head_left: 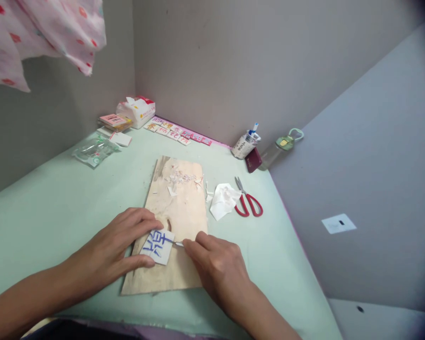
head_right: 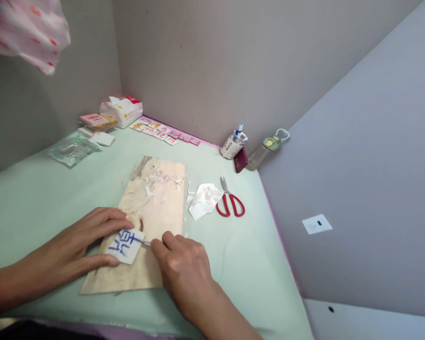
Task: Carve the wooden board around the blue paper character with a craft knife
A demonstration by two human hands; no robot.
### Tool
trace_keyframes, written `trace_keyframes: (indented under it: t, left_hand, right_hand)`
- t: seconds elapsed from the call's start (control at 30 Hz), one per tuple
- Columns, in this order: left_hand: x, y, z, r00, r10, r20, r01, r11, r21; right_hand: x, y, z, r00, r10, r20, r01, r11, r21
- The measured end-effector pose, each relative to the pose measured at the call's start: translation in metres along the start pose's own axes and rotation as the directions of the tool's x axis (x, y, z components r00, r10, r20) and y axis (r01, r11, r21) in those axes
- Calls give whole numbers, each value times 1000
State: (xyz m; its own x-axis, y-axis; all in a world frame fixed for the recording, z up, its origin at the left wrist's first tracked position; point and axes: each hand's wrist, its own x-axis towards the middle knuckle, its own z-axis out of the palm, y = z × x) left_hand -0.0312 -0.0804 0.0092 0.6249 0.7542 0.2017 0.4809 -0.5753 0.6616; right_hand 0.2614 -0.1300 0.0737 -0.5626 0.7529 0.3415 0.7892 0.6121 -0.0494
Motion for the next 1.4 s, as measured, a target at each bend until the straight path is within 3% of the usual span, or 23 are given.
trace_keyframes:
  t: [0.2, 0.5, 0.77, 0.9, 1.1, 1.4]
  left_hand:
    - [-1, 1, 5, 998, -17, -57, 15, 1000, -20]
    - [3, 7, 2, 997, 4, -78, -7, 999, -40]
    - [3, 5, 2, 999, -9, -52, 9, 1000, -2]
    - [2, 4, 2, 998, 4, -67, -4, 1000, -7]
    - [2, 3, 0, 1000, -4, -11, 4, 1000, -1]
    - [-1, 9, 0, 998, -6, -56, 9, 999, 40]
  right_hand:
    - [2, 0, -4, 995, -97, -20, 96, 995, -42]
    - [8, 17, -9, 977, -186, 103, 188, 982, -11]
    - [15, 10, -20, 959, -205, 198, 222, 972, -71]
    - [10, 9, -15, 971, -186, 148, 198, 977, -73]
    - [-7, 4, 0, 991, -124, -46, 122, 991, -47]
    - [-32, 2, 6, 993, 26, -115, -6, 986, 166]
